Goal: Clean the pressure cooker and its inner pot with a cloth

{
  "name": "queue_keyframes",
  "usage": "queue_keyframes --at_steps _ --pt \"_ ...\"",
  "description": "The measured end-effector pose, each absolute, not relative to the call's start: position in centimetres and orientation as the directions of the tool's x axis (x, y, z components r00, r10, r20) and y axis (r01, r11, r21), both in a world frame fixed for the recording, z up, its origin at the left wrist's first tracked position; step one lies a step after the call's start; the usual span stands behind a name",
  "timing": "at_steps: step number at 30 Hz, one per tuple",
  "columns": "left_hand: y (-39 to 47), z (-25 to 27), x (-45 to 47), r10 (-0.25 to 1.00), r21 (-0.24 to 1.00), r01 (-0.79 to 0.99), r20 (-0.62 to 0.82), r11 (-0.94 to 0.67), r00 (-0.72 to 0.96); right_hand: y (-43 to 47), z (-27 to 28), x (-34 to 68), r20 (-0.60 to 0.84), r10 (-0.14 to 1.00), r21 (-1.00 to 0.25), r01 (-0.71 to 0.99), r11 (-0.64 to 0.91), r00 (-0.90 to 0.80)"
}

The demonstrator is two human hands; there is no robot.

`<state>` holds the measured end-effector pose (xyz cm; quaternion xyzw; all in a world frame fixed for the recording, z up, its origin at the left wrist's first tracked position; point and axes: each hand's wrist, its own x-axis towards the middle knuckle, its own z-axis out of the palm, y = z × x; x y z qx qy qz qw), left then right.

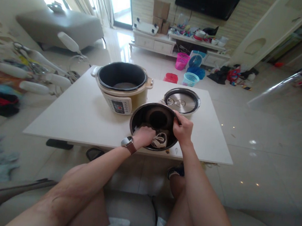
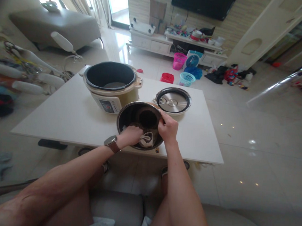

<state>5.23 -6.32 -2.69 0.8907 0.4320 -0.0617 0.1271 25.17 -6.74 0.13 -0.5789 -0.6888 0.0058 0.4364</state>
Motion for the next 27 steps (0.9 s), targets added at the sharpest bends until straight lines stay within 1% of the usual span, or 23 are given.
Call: queue_keyframes --at_steps 3,7,9,11,13,16,18,24,27 --pt "-6.0 -2.3 4.7 0.76 0.146 0.791 -0.22 -0.595 0.612 -6.8 0.2 25.3 0.599 0.801 -0.482 0.799 0.359 0.002" --pt "-7.4 -2.3 5.2 0.743 0.198 0.779 -0.234 -0.595 0.627 -7.1 1.1 24.8 0.573 0.817 -0.428 0.824 0.371 -0.07" --pt "-8.2 -2.5 5.6 0.743 0.225 0.779 -0.235 -0.585 0.626 -7.1 1.4 24.6 0.548 0.834 -0.42 0.84 0.344 -0.067" --pt "-8.7 -2.5 5.8 0.751 0.247 0.789 -0.246 -0.562 0.612 -7.0 1.4 24.4 0.532 0.847 -0.433 0.855 0.286 -0.014" --pt "-8.9 -2.5 6.0 0.761 0.259 0.804 -0.266 -0.535 0.592 -6.9 1.3 24.3 0.511 0.856 -0.462 0.865 0.197 0.079" --pt "-8.9 -2.4 6.3 0.769 0.268 0.809 -0.26 -0.524 0.584 -6.8 1.1 24.3 0.447 0.873 -0.493 0.868 0.06 0.194" --pt "-8.8 -2.5 6.5 0.774 0.275 0.809 -0.248 -0.52 0.582 -6.8 1.1 24.2 0.408 0.881 -0.509 0.861 0.002 0.239" --pt "-8.2 -2.7 6.5 0.78 0.282 0.813 -0.25 -0.509 0.574 -6.6 1.4 24.4 0.327 0.874 -0.615 0.783 -0.091 0.359" --pt "-7.3 -2.6 6.2 0.776 0.264 0.81 -0.245 -0.523 0.581 -6.4 1.4 24.5 0.307 0.87 -0.649 0.754 -0.105 0.385"
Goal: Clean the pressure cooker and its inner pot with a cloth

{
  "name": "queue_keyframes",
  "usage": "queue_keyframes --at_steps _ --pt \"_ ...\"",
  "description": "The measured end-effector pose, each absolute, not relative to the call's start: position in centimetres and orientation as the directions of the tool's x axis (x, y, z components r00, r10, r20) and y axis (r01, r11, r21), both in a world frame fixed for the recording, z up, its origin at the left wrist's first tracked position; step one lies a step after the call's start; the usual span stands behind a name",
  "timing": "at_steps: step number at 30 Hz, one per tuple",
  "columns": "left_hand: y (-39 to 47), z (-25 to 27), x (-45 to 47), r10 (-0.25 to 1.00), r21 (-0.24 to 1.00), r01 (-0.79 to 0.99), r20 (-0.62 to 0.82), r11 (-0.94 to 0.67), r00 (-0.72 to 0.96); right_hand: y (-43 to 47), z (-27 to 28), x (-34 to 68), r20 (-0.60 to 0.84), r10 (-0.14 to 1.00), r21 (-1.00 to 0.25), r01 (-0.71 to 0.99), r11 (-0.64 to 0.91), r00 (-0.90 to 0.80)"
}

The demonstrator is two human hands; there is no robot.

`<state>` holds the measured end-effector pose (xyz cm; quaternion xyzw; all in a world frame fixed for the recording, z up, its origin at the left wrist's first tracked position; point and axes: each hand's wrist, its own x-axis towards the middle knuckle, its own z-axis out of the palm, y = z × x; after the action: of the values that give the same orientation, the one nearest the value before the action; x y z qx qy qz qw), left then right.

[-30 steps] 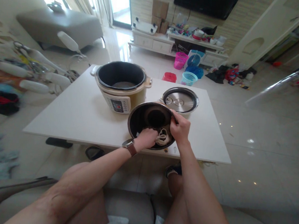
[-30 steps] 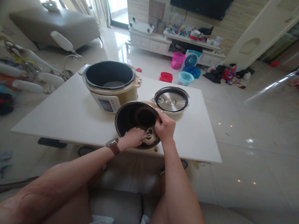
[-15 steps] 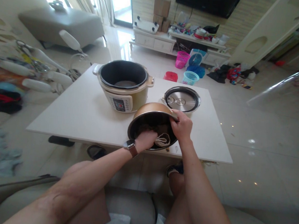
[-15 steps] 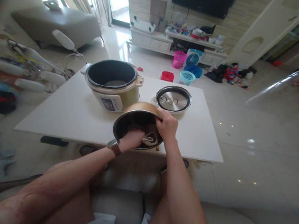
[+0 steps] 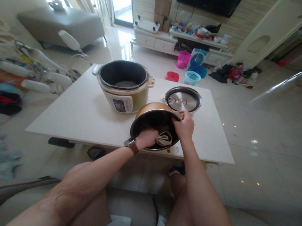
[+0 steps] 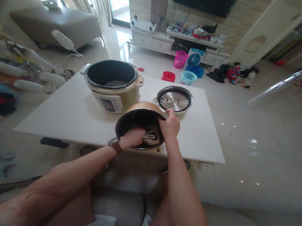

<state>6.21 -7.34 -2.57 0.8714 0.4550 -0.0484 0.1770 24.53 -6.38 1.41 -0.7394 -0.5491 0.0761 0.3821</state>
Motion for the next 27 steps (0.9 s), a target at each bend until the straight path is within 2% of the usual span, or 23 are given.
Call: queue_keyframes --at_steps 4,7,11,13,16,18,20,23,27 --pt "-6.1 -2.5 5.7 0.775 0.243 0.814 -0.254 -0.528 0.578 -6.3 1.1 24.9 0.293 0.894 -0.685 0.726 -0.051 0.339" --pt "-5.4 -2.5 5.3 0.794 0.263 0.833 -0.265 -0.486 0.547 -6.5 0.8 25.0 0.298 0.921 -0.636 0.771 -0.003 0.249" --pt "-4.7 -1.5 4.8 0.854 0.294 0.871 -0.234 -0.394 0.465 -6.4 0.5 24.7 0.375 0.923 -0.605 0.778 0.169 0.091" --pt "-4.5 -0.5 4.5 0.905 0.284 0.898 -0.167 -0.336 0.391 -6.2 0.4 24.4 0.411 0.909 -0.63 0.743 0.226 0.073" --pt "-4.7 0.9 4.0 0.959 0.292 0.915 0.025 -0.278 0.283 -5.9 0.4 23.9 0.434 0.897 -0.669 0.698 0.256 0.087" --pt "-4.8 1.4 3.8 0.955 0.306 0.906 0.144 -0.294 0.261 -5.9 0.5 23.6 0.441 0.892 -0.686 0.678 0.264 0.098" --pt "-4.7 1.3 3.8 0.944 0.293 0.901 0.186 -0.319 0.274 -5.9 0.5 23.4 0.451 0.887 -0.697 0.66 0.28 0.099" --pt "-4.5 0.3 4.5 0.945 0.237 0.915 0.077 -0.327 0.318 -6.1 0.5 23.1 0.468 0.881 -0.699 0.639 0.32 0.071" --pt "-5.0 -1.6 5.8 0.886 0.199 0.878 -0.08 -0.435 0.457 -6.1 0.4 23.1 0.483 0.873 -0.699 0.63 0.339 0.066"
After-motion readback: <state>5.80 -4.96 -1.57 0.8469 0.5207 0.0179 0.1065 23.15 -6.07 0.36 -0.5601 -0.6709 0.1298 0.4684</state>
